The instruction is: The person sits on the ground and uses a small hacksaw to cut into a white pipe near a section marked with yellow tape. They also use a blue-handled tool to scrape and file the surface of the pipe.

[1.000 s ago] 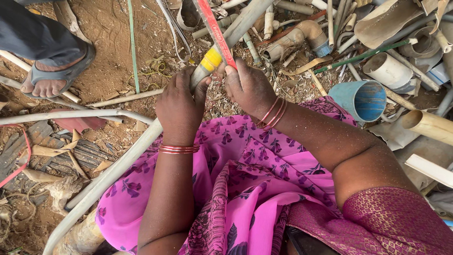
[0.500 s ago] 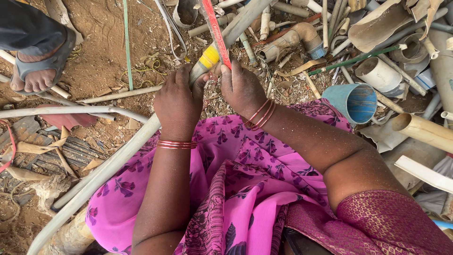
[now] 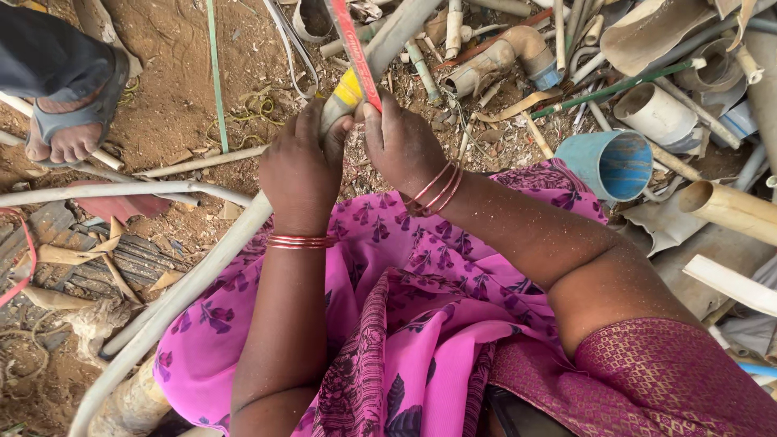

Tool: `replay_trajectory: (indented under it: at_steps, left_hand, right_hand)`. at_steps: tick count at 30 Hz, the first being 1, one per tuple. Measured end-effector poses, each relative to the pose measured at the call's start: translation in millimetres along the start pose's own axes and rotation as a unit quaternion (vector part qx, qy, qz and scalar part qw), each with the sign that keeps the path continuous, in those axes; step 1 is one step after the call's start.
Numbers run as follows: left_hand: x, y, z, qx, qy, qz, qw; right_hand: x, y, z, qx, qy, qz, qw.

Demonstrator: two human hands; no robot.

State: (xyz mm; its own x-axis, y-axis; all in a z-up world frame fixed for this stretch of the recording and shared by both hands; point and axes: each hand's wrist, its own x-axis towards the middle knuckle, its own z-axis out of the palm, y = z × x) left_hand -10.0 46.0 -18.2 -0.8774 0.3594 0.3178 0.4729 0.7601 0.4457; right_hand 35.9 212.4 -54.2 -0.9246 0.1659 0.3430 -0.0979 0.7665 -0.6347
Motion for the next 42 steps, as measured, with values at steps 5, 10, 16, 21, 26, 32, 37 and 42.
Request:
replay_trajectory:
  at_steps: [5, 10, 16, 21, 26, 32, 37, 42]
  left_hand:
    - [-0.1, -7.9, 0.3, -0.001, -0.030, -0.037, 0.999]
    - [3.9, -21.4, -14.2, 0.012, -0.001, -0.034, 0.999]
    - [-4.3, -9.2, -1.1, 0.024, -0.017, -0.007, 1.000]
    - [0.3, -27.8, -3.8, 0.027, -0.010, -0.023, 0.999]
    - [-0.4, -27.6, -1.9, 0.049, -0.013, -0.043, 0.998]
    - [-3.3, -28.2, 1.3, 0.052, -0.037, -0.030, 0.997]
    - [0.7, -42.3, -32.0, 0.009, 0.013, -0.047, 0.999]
    - [4.9, -36.6, -51.8, -0.056, -0.064, -0.113, 0.990]
  right_hand:
    - [-22.7, -2.9, 16.6, -0.007, -0.058, 0.050, 0.997]
    - [-25.2, -11.5, 18.6, -0.001, -0.088, 0.045, 0.995]
    - [-2.0, -6.8, 15.3, -0.023, -0.023, 0.055, 0.998]
    - [-33.7, -22.3, 21.5, -0.027, -0.143, 0.096, 0.985]
    - [-4.0, -10.2, 26.8, -0.022, -0.047, 0.049, 0.997]
    - [-22.2, -12.7, 29.5, -0.031, -0.125, 0.089, 0.988]
    - [-30.3, -6.5, 13.4, 0.044, -0.147, 0.005, 0.988]
    - [12.4, 20.1, -58.6, 0.280, -0.005, 0.111, 0.953]
